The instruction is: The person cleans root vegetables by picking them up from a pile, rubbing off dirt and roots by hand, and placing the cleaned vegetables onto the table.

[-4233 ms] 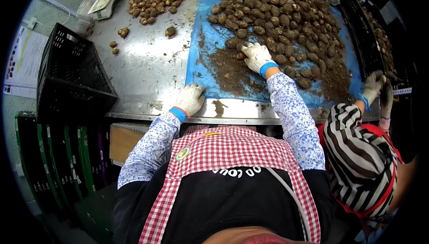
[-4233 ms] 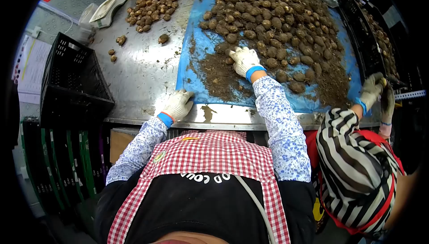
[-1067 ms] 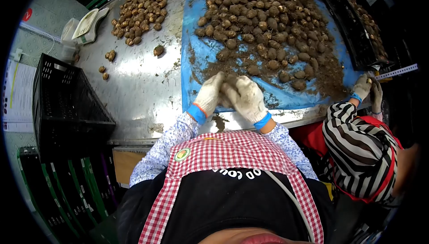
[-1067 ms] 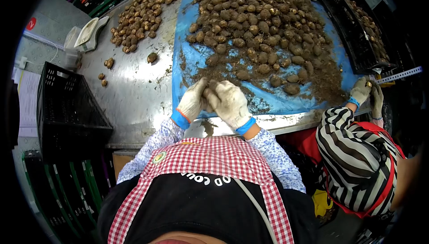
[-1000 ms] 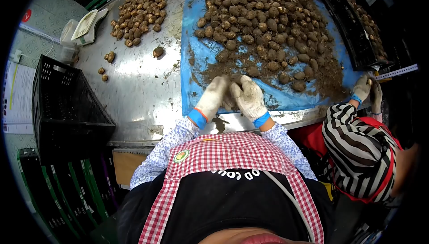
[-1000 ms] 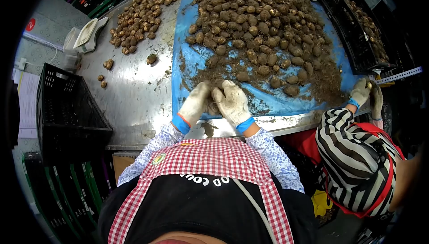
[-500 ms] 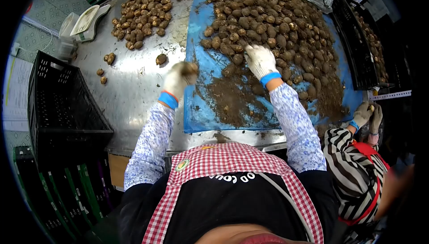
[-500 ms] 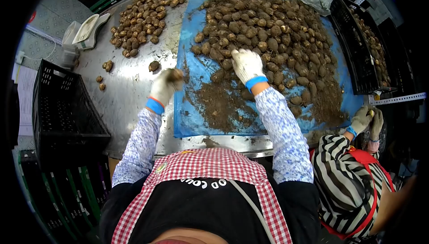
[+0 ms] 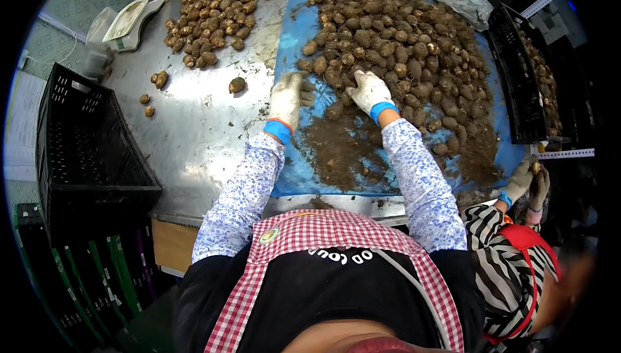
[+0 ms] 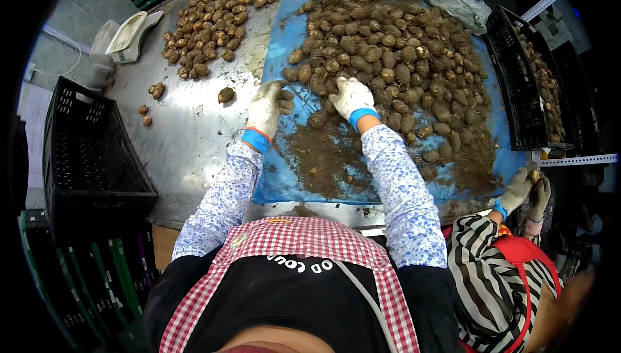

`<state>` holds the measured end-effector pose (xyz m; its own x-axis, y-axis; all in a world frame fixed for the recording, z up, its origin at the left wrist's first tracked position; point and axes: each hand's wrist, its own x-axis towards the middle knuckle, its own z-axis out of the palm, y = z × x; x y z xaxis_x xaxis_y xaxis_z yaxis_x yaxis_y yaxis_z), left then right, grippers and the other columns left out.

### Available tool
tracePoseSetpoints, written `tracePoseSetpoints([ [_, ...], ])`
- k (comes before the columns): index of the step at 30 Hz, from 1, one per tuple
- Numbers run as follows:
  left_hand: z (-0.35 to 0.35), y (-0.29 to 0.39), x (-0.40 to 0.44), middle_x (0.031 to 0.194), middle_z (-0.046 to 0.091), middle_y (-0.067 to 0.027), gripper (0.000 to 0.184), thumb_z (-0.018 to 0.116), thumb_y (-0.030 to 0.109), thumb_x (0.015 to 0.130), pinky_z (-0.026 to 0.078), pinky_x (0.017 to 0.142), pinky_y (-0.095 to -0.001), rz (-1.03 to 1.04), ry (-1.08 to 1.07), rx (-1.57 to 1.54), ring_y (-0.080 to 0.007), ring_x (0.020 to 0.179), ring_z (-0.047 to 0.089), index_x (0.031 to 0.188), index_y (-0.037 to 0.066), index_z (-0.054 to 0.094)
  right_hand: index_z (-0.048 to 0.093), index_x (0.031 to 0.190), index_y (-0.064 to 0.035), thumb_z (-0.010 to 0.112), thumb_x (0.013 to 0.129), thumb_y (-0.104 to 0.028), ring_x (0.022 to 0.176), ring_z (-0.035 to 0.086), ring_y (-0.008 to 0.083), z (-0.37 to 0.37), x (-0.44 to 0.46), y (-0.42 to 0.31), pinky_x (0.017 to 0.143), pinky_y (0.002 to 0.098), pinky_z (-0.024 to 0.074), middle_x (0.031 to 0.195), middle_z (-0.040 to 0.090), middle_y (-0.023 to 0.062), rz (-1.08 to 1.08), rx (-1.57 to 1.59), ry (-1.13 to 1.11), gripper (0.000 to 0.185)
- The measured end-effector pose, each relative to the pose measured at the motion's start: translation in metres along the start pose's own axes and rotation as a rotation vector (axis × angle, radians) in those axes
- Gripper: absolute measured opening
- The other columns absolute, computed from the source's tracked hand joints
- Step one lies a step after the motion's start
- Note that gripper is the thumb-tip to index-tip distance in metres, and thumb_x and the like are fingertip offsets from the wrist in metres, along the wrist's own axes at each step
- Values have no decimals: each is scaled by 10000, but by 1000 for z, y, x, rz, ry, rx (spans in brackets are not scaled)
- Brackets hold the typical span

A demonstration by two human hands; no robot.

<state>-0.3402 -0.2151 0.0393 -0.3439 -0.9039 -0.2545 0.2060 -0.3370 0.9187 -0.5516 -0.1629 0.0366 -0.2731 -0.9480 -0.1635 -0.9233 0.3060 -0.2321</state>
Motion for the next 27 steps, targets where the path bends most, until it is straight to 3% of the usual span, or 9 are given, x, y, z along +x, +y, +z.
tracePoseSetpoints([
  [6, 25, 12, -33, 840, 637, -115, 367, 494, 285, 1000, 517, 600, -292, 74, -135, 208, -160, 657, 607, 1189, -22, 559, 644, 1092, -94, 642, 825, -335, 1021, 632, 355, 12, 17, -20, 874, 458, 505, 1051, 675, 156, 101, 6, 168, 360],
  [13, -3, 29, -52, 1022, 594, -118, 506, 487, 433, 988, 491, 588, -270, -54, -92, 434, -134, 727, 572, 1261, 6, 506, 639, 1039, -24, 717, 806, -183, 964, 624, 318, -10, -92, -36, 804, 415, 540, 1032, 651, 173, -380, 433, 567, 293],
  [16, 16, -9, -49, 1053, 621, -164, 492, 455, 409, 973, 514, 748, -340, 471, -310, 787, -249, 900, 617, 1234, -3, 521, 653, 1007, -78, 706, 787, -163, 859, 631, 350, -27, -128, -46, 716, 416, 537, 927, 637, 164, -520, 377, 661, 242],
  [19, 53, -5, -79, 1054, 622, -245, 283, 452, 147, 948, 523, 810, -405, 330, -288, 768, -371, 968, 630, 1154, -21, 548, 637, 1022, -53, 623, 847, -166, 805, 619, 382, -27, -145, -38, 667, 435, 521, 879, 630, 171, -335, 379, 589, 209],
  [20, 49, -33, -72, 1047, 614, -272, 243, 472, 115, 927, 533, 777, -413, 762, -236, 1076, -382, 961, 627, 1107, -17, 570, 628, 1038, -46, 605, 857, -164, 790, 617, 387, -10, -145, -35, 657, 439, 518, 868, 630, 171, -271, 387, 617, 217],
  [22, 55, -43, -75, 906, 642, -240, 211, 505, 135, 949, 522, 657, -407, 998, -107, 1196, -376, 818, 644, 1095, 6, 588, 577, 1102, -3, 580, 867, -147, 854, 609, 392, 20, -140, -20, 685, 443, 513, 941, 618, 192, -69, 590, 467, 275],
  [23, 54, -47, -82, 835, 656, -225, 196, 521, 145, 960, 516, 597, -404, 1120, -36, 1251, -373, 746, 653, 1090, 18, 597, 562, 1116, 2, 569, 874, -143, 901, 600, 385, 39, -141, -13, 709, 438, 512, 995, 603, 199, -169, 308, 615, 282],
  [26, 64, -9, -116, 784, 652, -218, 148, 578, 142, 914, 537, 527, -393, 510, -181, 1031, -319, 692, 680, 953, 0, 596, 540, 1165, 2, 591, 852, -114, 1011, 572, 374, 48, -152, -7, 790, 423, 513, 1120, 565, 209, -322, 101, 677, 337],
  [27, 57, -14, -120, 674, 637, -144, 105, 582, 76, 894, 526, 482, -387, 683, -217, 1014, -311, 566, 657, 970, 4, 589, 537, 1182, -1, 607, 837, -102, 1043, 563, 372, 48, -156, -8, 818, 418, 514, 1156, 554, 210, -346, 143, 643, 366],
])
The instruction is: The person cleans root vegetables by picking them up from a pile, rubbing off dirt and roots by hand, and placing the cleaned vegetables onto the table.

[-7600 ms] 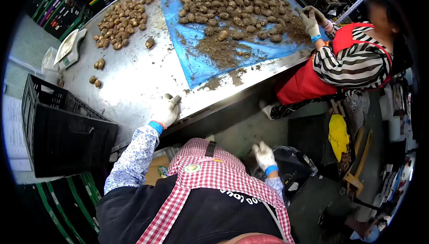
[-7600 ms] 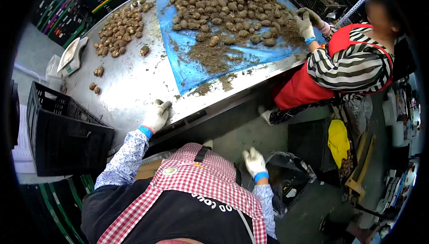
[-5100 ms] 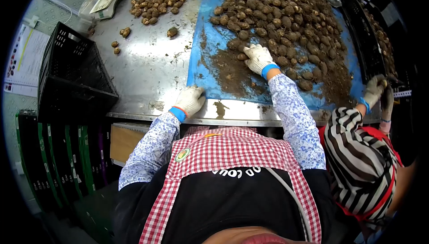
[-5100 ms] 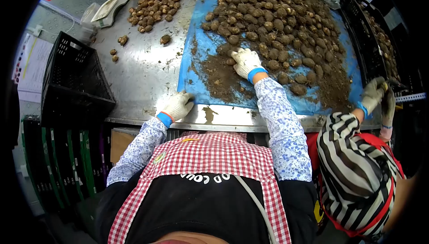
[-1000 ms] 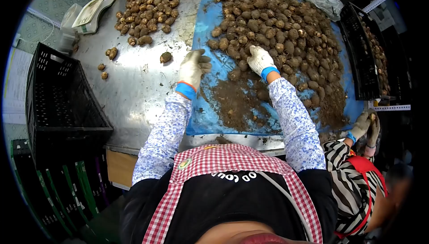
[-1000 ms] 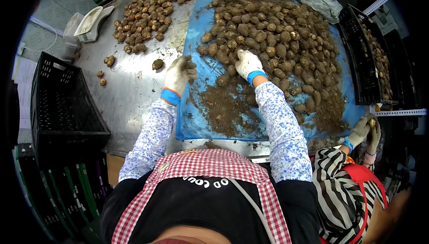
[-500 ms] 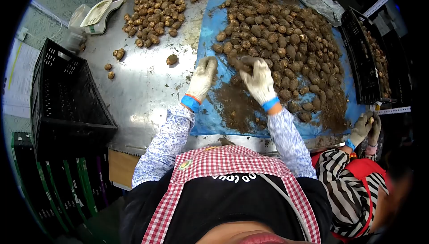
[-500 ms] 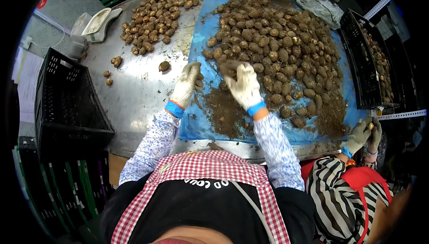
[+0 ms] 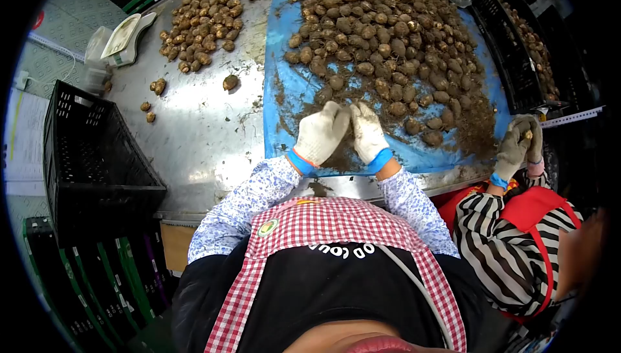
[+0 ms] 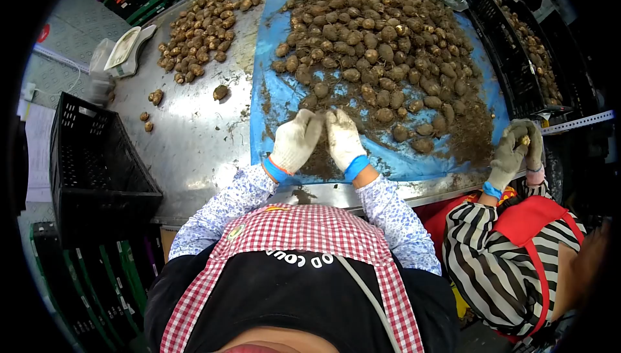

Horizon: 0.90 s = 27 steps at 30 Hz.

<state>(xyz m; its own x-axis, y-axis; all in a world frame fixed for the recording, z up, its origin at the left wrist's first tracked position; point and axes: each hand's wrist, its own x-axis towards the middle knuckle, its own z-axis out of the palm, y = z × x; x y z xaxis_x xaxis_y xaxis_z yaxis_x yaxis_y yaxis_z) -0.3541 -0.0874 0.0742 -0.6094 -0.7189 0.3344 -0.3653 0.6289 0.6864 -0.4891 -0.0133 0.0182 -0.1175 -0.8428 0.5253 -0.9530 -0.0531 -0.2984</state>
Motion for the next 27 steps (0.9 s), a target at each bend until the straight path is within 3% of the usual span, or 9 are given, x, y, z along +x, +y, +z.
tracePoseSetpoints([
  [3, -3, -22, -8, 877, 688, -137, 108, 565, 103, 932, 546, 566, -281, -17, -100, -251, -209, 695, 678, 1001, 20, 561, 542, 1216, -10, 659, 767, -68, 1045, 581, 336, 12, -8, 9, 847, 385, 520, 1166, 570, 199, 290, 645, -365, 467],
  [4, -2, -31, -6, 914, 663, -102, 194, 528, 206, 974, 539, 569, -245, 316, 55, 176, -145, 722, 653, 1024, 21, 561, 544, 1223, -11, 662, 770, -68, 1038, 588, 314, 12, -7, 8, 841, 366, 525, 1167, 576, 192, 340, 733, -442, 472],
  [6, -3, -37, -11, 924, 634, -91, 270, 470, 271, 1002, 534, 572, -245, -8, -22, -271, -136, 724, 639, 1045, 20, 561, 549, 1225, -6, 620, 854, -102, 997, 604, 238, 1, -2, 3, 777, 304, 546, 1157, 585, 169, 287, 562, -471, 390],
  [9, -18, -18, -7, 918, 601, -95, 384, 391, 359, 1024, 532, 587, -260, -230, -63, -499, -150, 745, 626, 1072, 18, 560, 543, 1241, -11, 528, 969, -187, 969, 613, 179, -69, 43, -35, 697, 250, 560, 1129, 590, 142, 916, 1029, -427, 324],
  [14, -8, -31, -14, 1069, 548, -206, 252, 501, -31, 866, 551, 683, -353, 140, 15, 127, -297, 850, 636, 1117, -25, 522, 581, 1162, -16, 577, 924, -186, 952, 619, 265, -71, 34, -33, 742, 349, 541, 1074, 612, 144, 300, 693, -118, 293],
  [17, -9, -5, -13, 1035, 567, -207, 220, 485, -19, 900, 547, 691, -353, 278, 53, 197, -295, 837, 640, 1118, -19, 521, 582, 1127, -22, 566, 896, -156, 917, 599, 332, -67, 32, -28, 770, 414, 520, 1034, 604, 144, 174, 365, -131, 267],
  [19, -13, 13, -19, 979, 603, -164, 162, 468, 42, 962, 540, 721, -347, 22, -12, -269, -267, 853, 643, 1111, 4, 522, 584, 1101, -19, 541, 906, -161, 886, 603, 329, -64, 31, -19, 743, 415, 519, 929, 622, 142, 13, 169, -56, 245],
  [22, -15, 19, -18, 987, 614, -125, 166, 447, 114, 1000, 547, 676, -327, 33, 31, -458, -197, 846, 635, 1114, 29, 533, 556, 1149, -12, 483, 945, -163, 810, 617, 288, -30, 3, -14, 679, 362, 535, 1064, 606, 152, 733, 1043, -313, 264],
  [27, -35, 23, -11, 1037, 612, -112, 237, 463, 185, 1005, 535, 672, -261, -306, 22, -638, -160, 853, 624, 1170, 31, 534, 489, 1284, -22, 496, 962, -195, 885, 648, 234, -57, 10, -32, 735, 338, 553, 1058, 657, 145, 663, 883, -181, 365],
])
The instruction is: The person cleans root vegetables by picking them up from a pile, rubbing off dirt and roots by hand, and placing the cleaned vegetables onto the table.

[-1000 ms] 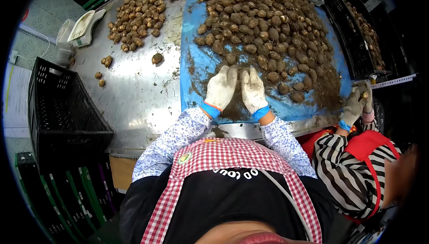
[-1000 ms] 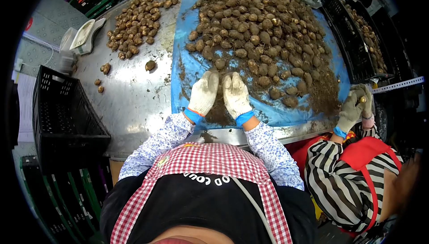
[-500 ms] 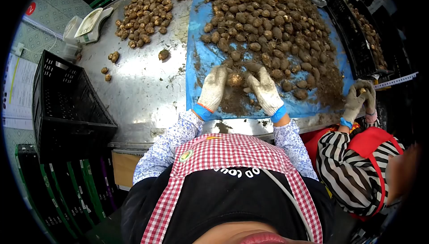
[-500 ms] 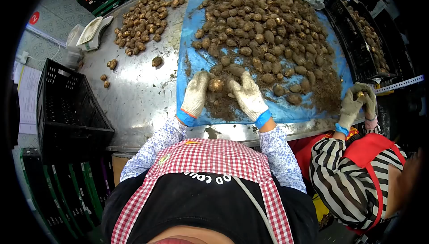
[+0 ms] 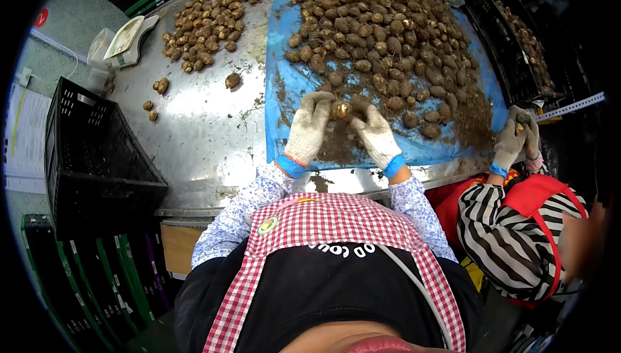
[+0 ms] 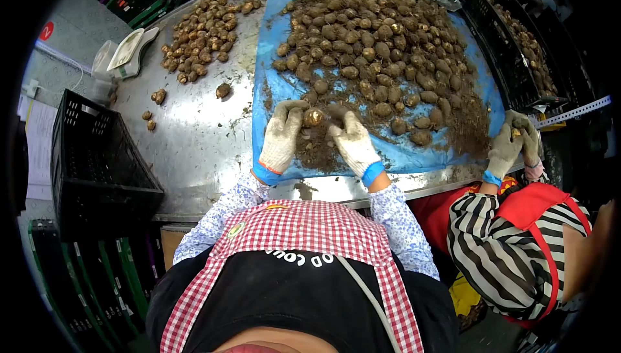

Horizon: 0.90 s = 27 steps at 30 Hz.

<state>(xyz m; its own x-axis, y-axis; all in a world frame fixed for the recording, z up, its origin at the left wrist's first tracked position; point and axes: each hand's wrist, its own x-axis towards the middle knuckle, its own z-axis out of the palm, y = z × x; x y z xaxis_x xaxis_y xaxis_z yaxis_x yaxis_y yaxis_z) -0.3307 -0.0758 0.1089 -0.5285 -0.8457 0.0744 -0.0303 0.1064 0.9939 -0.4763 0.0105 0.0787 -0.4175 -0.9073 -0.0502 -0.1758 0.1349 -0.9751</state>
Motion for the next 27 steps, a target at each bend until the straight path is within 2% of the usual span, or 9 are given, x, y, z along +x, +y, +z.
tracePoseSetpoints([
  [1, -1, -1, -1, 1039, 616, -108, 249, 471, 194, 1003, 533, 674, -261, -66, -6, -49, -157, 847, 622, 1181, 32, 534, 552, 1134, -11, 540, 950, -246, 896, 650, 310, -2, -4, -12, 748, 353, 534, 956, 669, 190, 46, 113, 29, 298],
  [5, 3, -16, 1, 1026, 627, -85, 306, 480, 233, 1007, 522, 685, -257, 10, -88, 114, -131, 790, 610, 1229, 27, 525, 577, 910, -6, 591, 920, -273, 807, 616, 363, -7, -3, -26, 676, 397, 498, 861, 621, 199, -172, -608, -140, 268],
  [8, -5, -18, 4, 1091, 602, -112, 365, 452, 297, 1030, 548, 724, -284, -268, -218, -434, -164, 885, 624, 1237, 3, 508, 564, 848, 3, 590, 910, -270, 763, 591, 381, -10, -3, -17, 657, 425, 480, 789, 575, 199, -254, -491, -162, 281],
  [9, -8, -19, 4, 1092, 598, -114, 426, 453, 355, 1022, 546, 705, -281, -266, -264, -511, -167, 878, 621, 1248, -3, 498, 554, 876, -6, 583, 909, -223, 718, 589, 326, -12, -2, -9, 641, 379, 505, 781, 581, 155, -463, -507, -150, 221],
  [13, -15, -11, 6, 1112, 598, -123, 406, 481, 312, 1017, 549, 739, -286, -266, -236, -427, -171, 921, 626, 1262, -11, 493, 565, 1049, -7, 529, 953, -145, 821, 640, 157, -26, 21, 53, 699, 263, 560, 992, 644, 97, 35, 98, 64, 172],
  [16, -13, -8, 3, 1114, 605, -127, 368, 519, 235, 996, 540, 788, -282, -139, -154, -178, -172, 951, 624, 1261, -19, 497, 565, 1222, -9, 519, 982, -207, 801, 660, 156, -34, 10, 18, 665, 262, 559, 976, 671, 125, 153, 471, -154, 315],
  [20, -3, -3, 4, 1089, 619, -120, 339, 581, 125, 938, 516, 827, -278, -30, -92, -73, -179, 970, 617, 1236, -23, 518, 600, 1185, -46, 533, 980, -253, 852, 669, 195, -20, -5, -33, 689, 289, 557, 981, 675, 123, 98, 214, -157, 299],
  [22, 1, -3, 3, 1099, 617, -122, 332, 594, 78, 922, 508, 848, -282, -22, -88, -97, -185, 984, 613, 1230, -21, 521, 610, 1156, -46, 551, 959, -286, 926, 645, 247, -5, 0, -32, 746, 361, 548, 1006, 657, 137, -493, -366, 109, 316],
  [27, 3, -13, 2, 1104, 613, -139, 301, 579, 30, 917, 512, 863, -292, 130, -54, -12, -191, 989, 618, 1208, -22, 525, 628, 1049, -32, 575, 914, -295, 962, 624, 297, -2, 9, -35, 800, 411, 524, 1017, 647, 155, -334, -355, 66, 300],
])
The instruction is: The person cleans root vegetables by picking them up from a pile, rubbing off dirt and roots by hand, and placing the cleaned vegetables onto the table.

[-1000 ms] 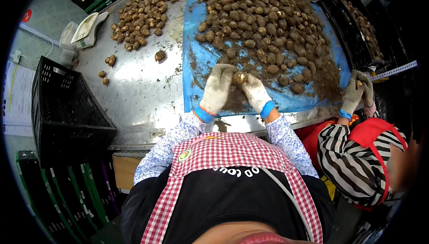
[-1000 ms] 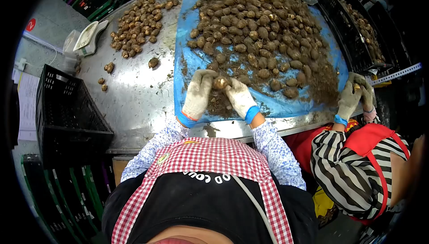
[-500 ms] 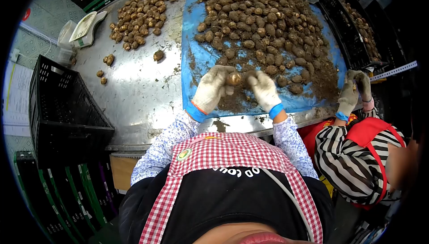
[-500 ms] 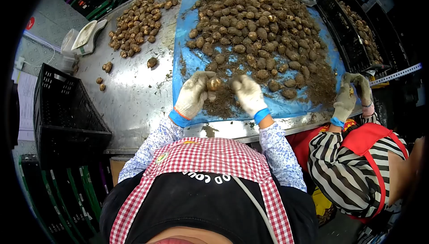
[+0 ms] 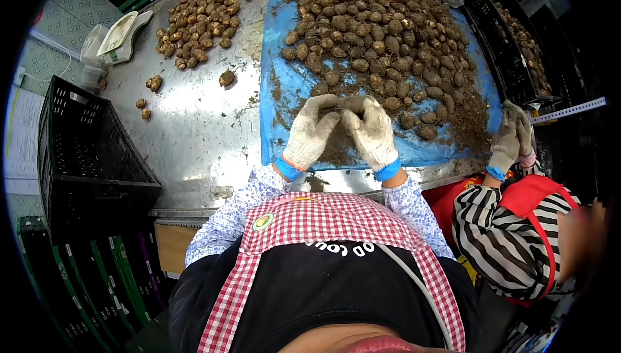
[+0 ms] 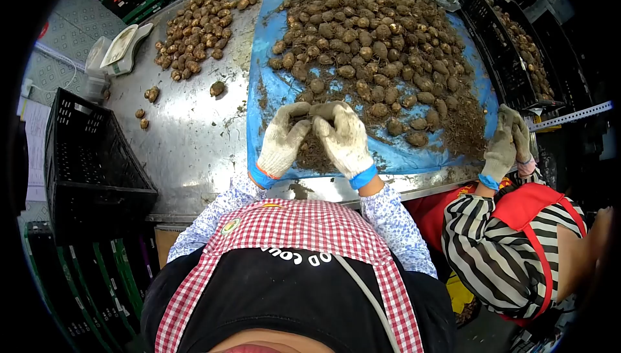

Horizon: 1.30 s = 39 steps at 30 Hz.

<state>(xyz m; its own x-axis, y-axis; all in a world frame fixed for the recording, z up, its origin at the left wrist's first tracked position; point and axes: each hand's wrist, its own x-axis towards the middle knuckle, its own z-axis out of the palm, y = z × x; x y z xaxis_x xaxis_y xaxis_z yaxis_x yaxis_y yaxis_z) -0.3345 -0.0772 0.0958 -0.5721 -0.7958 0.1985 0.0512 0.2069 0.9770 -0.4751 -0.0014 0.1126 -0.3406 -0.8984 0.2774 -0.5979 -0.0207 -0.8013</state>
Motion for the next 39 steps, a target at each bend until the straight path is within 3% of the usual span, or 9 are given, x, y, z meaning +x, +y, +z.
tracePoseSetpoints([
  [3, -3, -9, -8, 1163, 590, -129, 291, 547, 16, 937, 507, 855, -273, -14, -68, -2, -165, 989, 606, 1223, -24, 512, 602, 912, -1, 577, 901, -307, 707, 626, 278, 11, 15, 35, 663, 400, 517, 763, 622, 139, 14, -25, 14, 308],
  [7, -7, 4, 1, 1160, 586, -127, 268, 546, 14, 936, 511, 853, -285, 58, -20, -112, -173, 988, 610, 1200, -24, 521, 603, 894, -28, 533, 955, -374, 479, 525, 105, 10, 18, 75, 412, 267, 434, 710, 609, 31, 779, 362, -59, 358],
  [11, -15, 5, 3, 1188, 580, -135, 314, 570, 20, 917, 475, 935, -297, -54, 9, -30, -203, 1073, 582, 1225, -25, 525, 595, 1153, -26, 614, 903, -275, 890, 647, 202, -4, -3, 38, 723, 292, 543, 1035, 656, 128, 424, 562, -164, 354],
  [13, -7, 2, 4, 1204, 572, -139, 343, 582, 83, 939, 468, 951, -301, -69, -1, -60, -201, 1101, 566, 1254, -30, 507, 574, 1233, -51, 657, 857, -191, 1167, 563, 273, -6, -2, -1, 968, 365, 480, 1256, 593, 155, 59, 119, -142, 410],
  [21, -16, -9, 12, 1248, 550, -138, 666, 592, 423, 940, 496, 924, -306, -342, -352, -520, -181, 1097, 567, 1364, -54, 401, 595, 1171, -3, 598, 923, -155, 1017, 644, 220, -7, -7, -1, 862, 337, 527, 1135, 654, 128, 286, 514, -43, 291],
  [25, -17, -2, 8, 1229, 567, -118, 523, 604, 229, 948, 488, 902, -286, -387, -307, -374, -172, 1074, 578, 1352, -55, 431, 587, 1164, 20, 554, 955, -127, 993, 652, 191, 2, -4, 7, 847, 300, 537, 1102, 653, 122, 404, 869, -11, 257],
  [29, -9, -8, 4, 1202, 568, -143, 442, 608, 120, 897, 489, 897, -289, -229, -117, -53, -198, 1055, 593, 1292, -49, 504, 604, 1147, -3, 594, 928, -151, 976, 657, 265, 4, 3, 18, 848, 358, 537, 1111, 640, 135, -164, -44, -30, 264],
  [35, -2, 2, 5, 1161, 552, -158, 341, 622, 39, 845, 505, 876, -314, -107, -34, 150, -236, 1017, 605, 1178, -28, 591, 600, 996, -16, 526, 934, -234, 862, 647, 317, 4, 21, 2, 765, 395, 523, 947, 651, 167, 176, -25, -104, 239],
  [39, 1, 2, -3, 1168, 553, -141, 328, 597, 42, 884, 486, 892, -297, 6, -61, 94, -179, 1031, 576, 1203, -30, 563, 596, 1025, 9, 505, 974, -402, 624, 636, 183, 11, 20, 34, 490, 298, 499, 800, 652, 100, 416, 339, -103, 424],
])
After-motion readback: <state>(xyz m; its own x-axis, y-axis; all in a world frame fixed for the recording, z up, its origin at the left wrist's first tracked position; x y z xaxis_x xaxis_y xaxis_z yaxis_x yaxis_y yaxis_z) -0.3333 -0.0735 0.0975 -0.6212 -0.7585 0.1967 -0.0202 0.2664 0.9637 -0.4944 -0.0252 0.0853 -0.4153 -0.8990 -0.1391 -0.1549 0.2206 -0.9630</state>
